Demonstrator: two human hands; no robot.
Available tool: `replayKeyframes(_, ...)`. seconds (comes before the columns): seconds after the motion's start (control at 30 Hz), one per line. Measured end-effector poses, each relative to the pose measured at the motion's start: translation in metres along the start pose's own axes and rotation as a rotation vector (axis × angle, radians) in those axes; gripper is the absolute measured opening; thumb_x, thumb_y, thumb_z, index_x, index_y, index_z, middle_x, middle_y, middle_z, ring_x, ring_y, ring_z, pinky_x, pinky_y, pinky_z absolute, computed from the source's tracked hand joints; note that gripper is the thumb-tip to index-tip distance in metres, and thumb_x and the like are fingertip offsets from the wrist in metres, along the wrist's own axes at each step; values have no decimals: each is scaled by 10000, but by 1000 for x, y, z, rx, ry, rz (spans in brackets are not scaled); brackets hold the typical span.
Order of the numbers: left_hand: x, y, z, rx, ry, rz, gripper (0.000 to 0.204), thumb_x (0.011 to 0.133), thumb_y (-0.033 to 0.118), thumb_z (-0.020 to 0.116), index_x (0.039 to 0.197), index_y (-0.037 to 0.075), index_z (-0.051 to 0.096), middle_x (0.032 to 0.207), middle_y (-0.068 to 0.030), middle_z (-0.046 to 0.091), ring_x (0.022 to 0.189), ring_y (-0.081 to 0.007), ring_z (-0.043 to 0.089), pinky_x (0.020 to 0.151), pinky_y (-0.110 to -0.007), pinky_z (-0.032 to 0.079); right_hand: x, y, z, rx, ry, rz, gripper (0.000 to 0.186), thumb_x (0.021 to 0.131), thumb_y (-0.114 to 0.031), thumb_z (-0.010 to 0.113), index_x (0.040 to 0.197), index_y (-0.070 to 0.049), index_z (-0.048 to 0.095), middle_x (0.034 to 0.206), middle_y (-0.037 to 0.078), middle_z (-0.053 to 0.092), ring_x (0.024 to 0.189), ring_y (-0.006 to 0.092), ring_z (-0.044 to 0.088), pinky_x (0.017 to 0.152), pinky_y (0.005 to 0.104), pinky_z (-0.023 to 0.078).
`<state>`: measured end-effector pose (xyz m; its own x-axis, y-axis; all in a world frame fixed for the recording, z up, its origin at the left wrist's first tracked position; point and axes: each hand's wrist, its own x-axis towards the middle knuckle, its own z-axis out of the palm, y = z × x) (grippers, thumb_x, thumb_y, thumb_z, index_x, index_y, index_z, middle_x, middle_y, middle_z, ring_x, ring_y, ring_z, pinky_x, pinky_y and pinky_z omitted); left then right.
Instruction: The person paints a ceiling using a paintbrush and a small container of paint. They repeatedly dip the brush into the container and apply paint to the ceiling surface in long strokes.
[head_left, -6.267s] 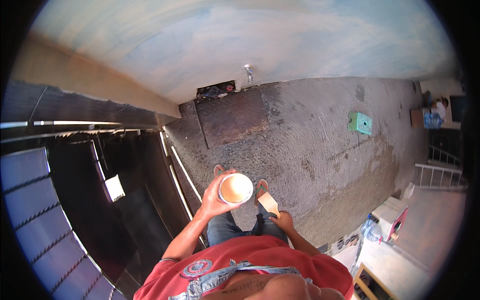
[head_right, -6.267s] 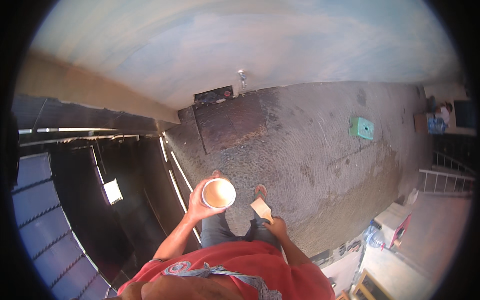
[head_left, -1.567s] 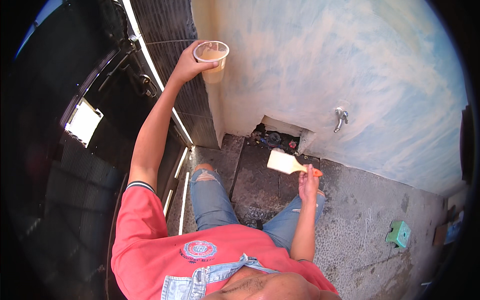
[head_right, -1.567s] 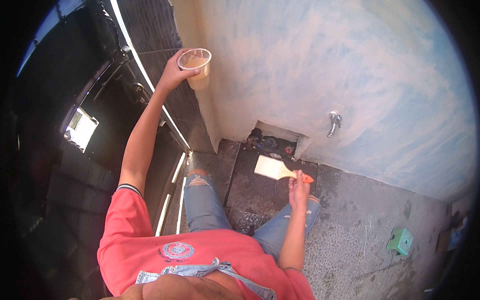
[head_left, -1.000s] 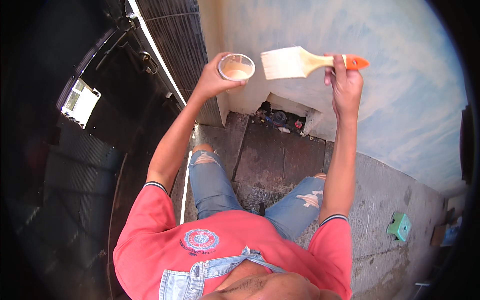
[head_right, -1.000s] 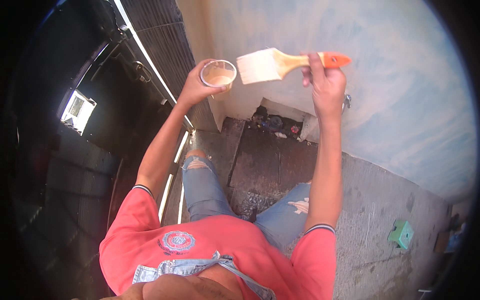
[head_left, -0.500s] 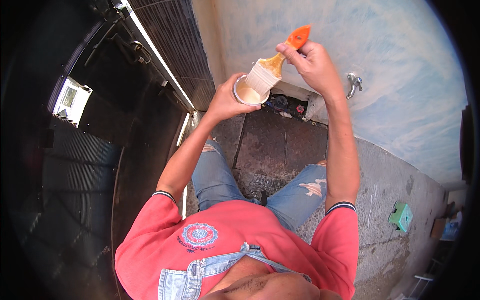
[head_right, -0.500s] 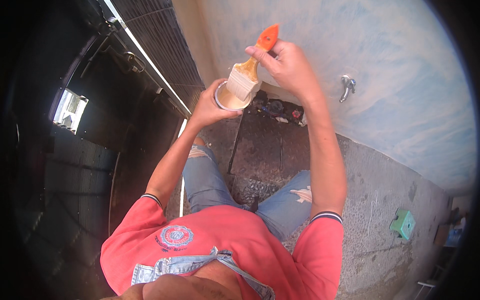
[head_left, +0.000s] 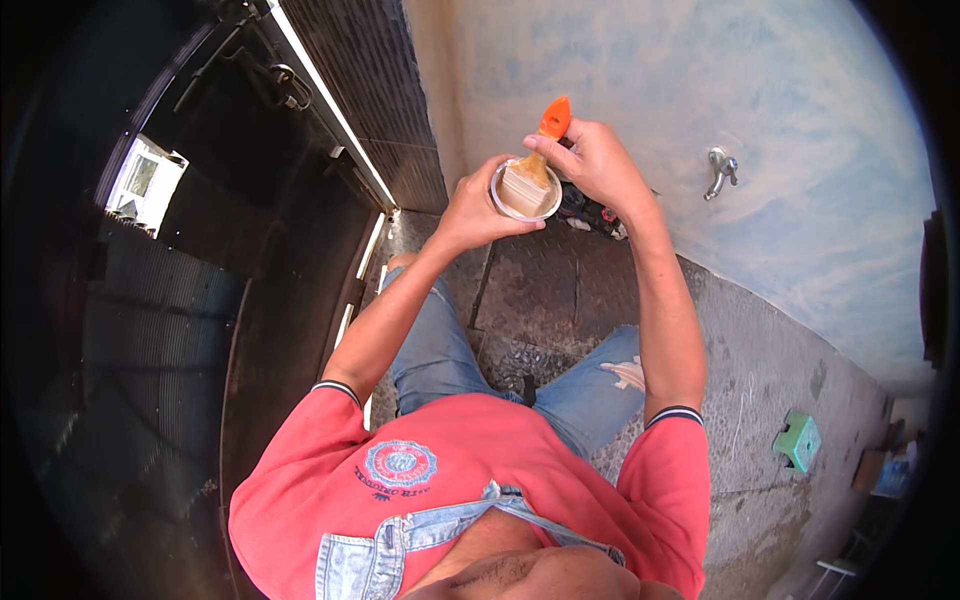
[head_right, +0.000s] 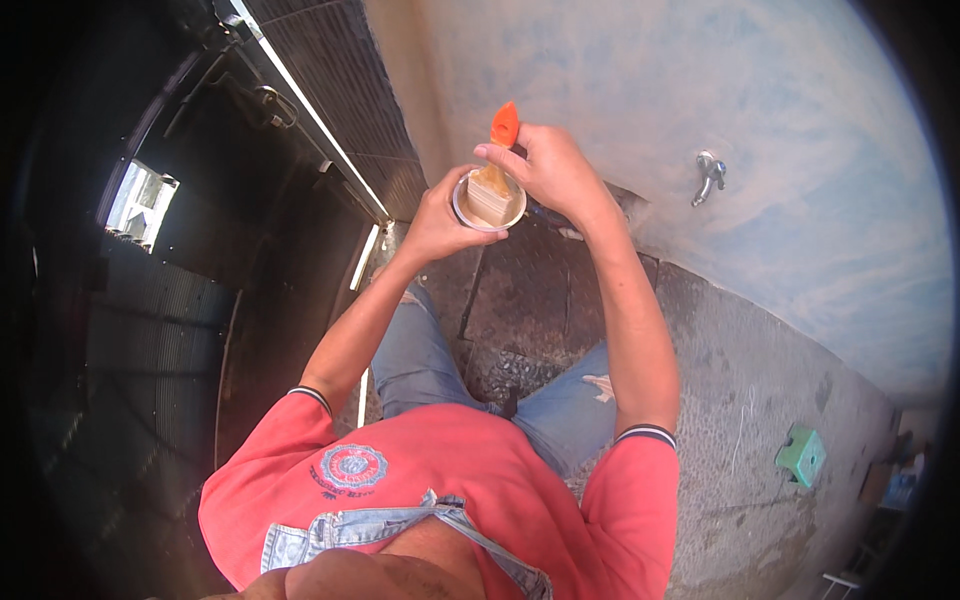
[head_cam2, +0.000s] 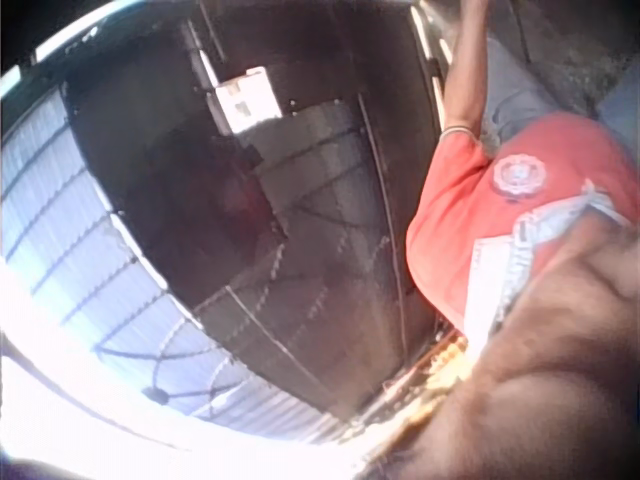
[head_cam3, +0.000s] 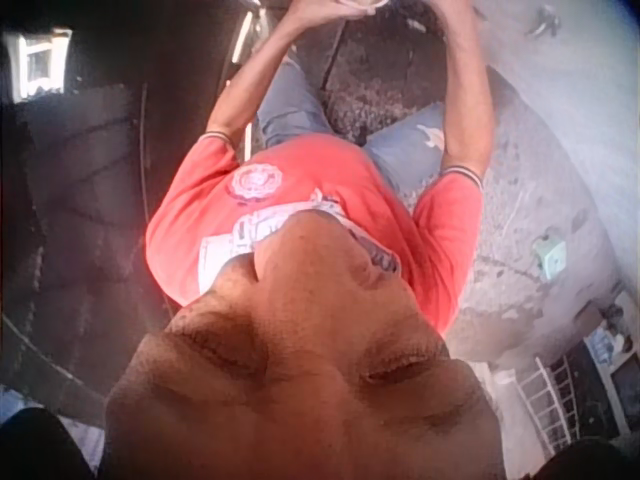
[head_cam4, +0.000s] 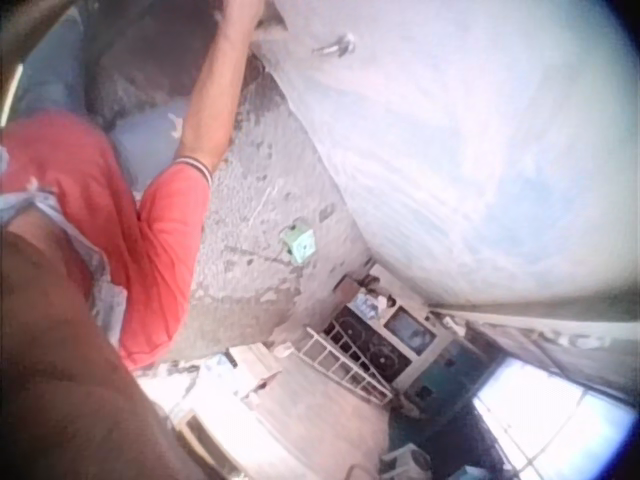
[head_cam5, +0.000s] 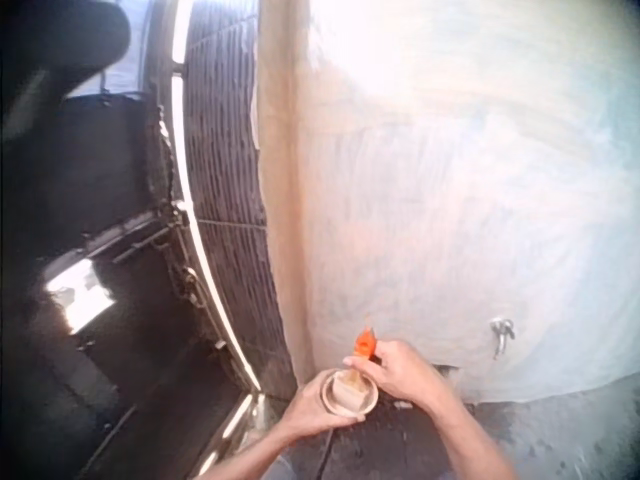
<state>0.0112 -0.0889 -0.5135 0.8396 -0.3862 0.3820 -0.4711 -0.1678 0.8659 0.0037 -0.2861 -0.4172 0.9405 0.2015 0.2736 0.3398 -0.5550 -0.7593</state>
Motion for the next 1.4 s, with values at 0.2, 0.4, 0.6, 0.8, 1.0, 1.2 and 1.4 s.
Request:
replayKeyframes(0.2,-2,4,0,13,-46,-25,876,609,269,967,1331,-1,551,1214,-143,695,1144,-226,679,997,-374,524,-6,10,-5,10,50,17,406,950,-366,726,885,34,700,648,55,579,617,135,485,611,337,450)
replayKeyframes(0.4,-4,-1,1,41,-23,-18,897,598,285,972,1337,-3,552,1230,-151,691,1165,-234,670,1014,-379,515,-11,9,-13,105,143,56,415,969,-389,707,856,11,700,658,-5,579,630,90,489,593,297,431)
replayKeyframes(0.6,-3,-5,5,98,-1,22,895,583,337,967,1308,-6,569,1182,-179,713,1133,-283,694,983,-397,537,-16,21,-20,191,238,87,411,979,-395,697,863,0,692,679,-20,592,625,76,521,581,272,430)
replayKeyframes(0.8,1,9,0,-46,-11,-99,860,589,338,958,1287,-2,588,1176,-170,716,1139,-287,689,997,-399,526,-27,36,-25,323,401,207,404,997,-390,675,900,1,703,698,2,629,604,68,551,562,241,431)
replayKeyframes(1.0,31,16,-23,97,94,-27,854,611,330,943,1308,-2,578,1229,-156,695,1176,-253,666,1032,-387,506,-21,40,-14,770,626,306,388,1031,-386,622,940,-12,668,670,-4,560,513,45,448,451,201,323)
replayKeyframes(1.2,52,34,-49,173,125,0,879,636,381,932,1329,-17,565,1232,-169,693,1178,-270,667,1029,-392,513,-10,43,-8,908,652,301,346,1018,-349,647,882,-31,635,685,19,580,565,71,502,474,224,366)
replayKeyframes(1.4,55,31,-55,113,172,12,873,624,403,945,1292,-26,582,1184,-182,708,1117,-275,693,980,-383,537,-5,44,-1,1039,637,302,322,1022,-334,640,908,-34,618,705,31,589,602,85,524,494,221,373)
